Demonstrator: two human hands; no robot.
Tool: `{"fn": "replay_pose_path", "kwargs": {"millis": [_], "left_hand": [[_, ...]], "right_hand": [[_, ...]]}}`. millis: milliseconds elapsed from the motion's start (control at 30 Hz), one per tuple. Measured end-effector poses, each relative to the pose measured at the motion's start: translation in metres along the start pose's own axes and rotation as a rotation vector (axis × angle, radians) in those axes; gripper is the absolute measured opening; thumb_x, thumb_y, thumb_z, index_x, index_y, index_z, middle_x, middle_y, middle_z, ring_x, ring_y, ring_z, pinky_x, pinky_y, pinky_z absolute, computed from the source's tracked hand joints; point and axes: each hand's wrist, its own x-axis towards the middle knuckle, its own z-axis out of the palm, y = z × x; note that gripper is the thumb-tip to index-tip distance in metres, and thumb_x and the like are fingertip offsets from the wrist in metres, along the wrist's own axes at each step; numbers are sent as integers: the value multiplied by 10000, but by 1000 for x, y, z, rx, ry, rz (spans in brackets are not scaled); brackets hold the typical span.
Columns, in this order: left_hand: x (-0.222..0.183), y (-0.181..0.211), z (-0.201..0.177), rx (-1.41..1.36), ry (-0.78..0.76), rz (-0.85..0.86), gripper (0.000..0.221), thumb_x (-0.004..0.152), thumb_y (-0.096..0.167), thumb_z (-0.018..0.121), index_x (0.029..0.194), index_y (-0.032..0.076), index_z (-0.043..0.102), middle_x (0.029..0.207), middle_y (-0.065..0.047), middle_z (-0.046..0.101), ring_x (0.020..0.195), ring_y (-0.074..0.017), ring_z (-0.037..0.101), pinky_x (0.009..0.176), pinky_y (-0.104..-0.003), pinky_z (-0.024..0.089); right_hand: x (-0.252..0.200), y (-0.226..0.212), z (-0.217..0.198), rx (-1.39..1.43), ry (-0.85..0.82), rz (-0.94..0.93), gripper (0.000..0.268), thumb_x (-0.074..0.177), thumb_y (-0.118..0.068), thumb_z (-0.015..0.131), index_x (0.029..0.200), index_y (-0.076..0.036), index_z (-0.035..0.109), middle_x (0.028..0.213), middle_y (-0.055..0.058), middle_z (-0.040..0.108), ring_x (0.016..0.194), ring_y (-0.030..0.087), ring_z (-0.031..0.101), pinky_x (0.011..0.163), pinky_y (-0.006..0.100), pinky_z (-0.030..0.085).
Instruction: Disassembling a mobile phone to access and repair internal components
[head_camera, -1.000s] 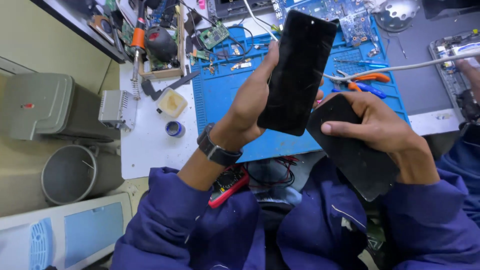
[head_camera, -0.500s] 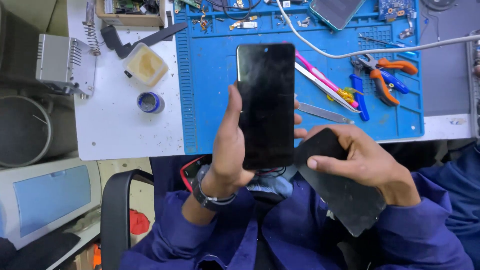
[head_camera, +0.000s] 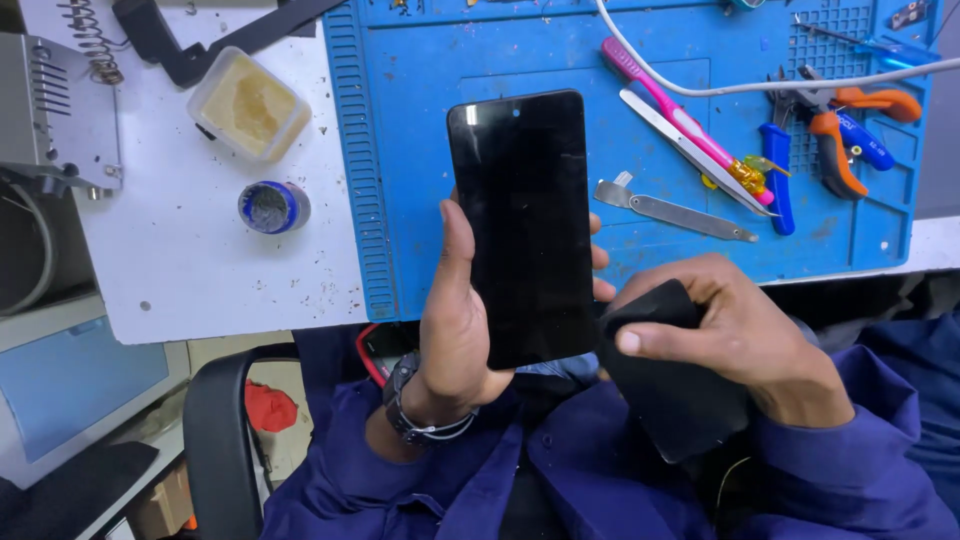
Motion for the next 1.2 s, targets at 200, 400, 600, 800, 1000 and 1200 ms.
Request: {"fn": "replay_pose_path", "kwargs": {"millis": [200,400,600,800,1000,1200], "left_hand": [[-1,-8,9,6,5,56,931,1007,720,294,1356,-94,579,1126,-212,712,987,-314,732,858,-487,612],[-3,-14,15,50,15,96,930,1004,719,293,1349,-95,581,1119,-218,708,959,-310,731,816,-469,611],[-4,-15,17,8,-7,85,910,1017,706,321,1347,-101,581,1110,-216,717,950,-316,737,853,-446,600],[-3,-13,17,71,2,85,892,1026,694,304,1326,-92,600,1098,-213,715,928,-307,738,864,-448,604],[-3,-12,15,51,-20,62,914,1029,702,287,1348,-100,589,1114,-210,715,955,-304,739,881,-441,603],[-3,-16,16,27,-8,66,924,1018,713,304,1350,-101,589,1127,-229,716,951,-318,740,874,-440,603]], "right_hand": [[-4,-12,12,162,123,104,215,835,-153,779,733,32,736,583,208,784,449,276,768,404,354,650],[-11,-10,11,161,137,81,204,819,-171,791,781,27,759,574,216,774,429,290,774,391,368,677],[-14,-8,7,89,83,-36,135,849,-125,771,849,7,792,633,129,799,479,221,784,457,298,650],[-14,4,-4,-115,97,-19,135,826,-166,810,866,-44,853,703,27,820,640,77,697,571,228,557],[-12,8,-9,-193,49,-70,141,821,-194,802,891,-82,850,758,16,858,695,82,768,629,225,608],[-15,-2,-3,-97,17,-35,151,844,-191,777,845,-51,834,669,54,843,581,119,788,530,246,653]]}}
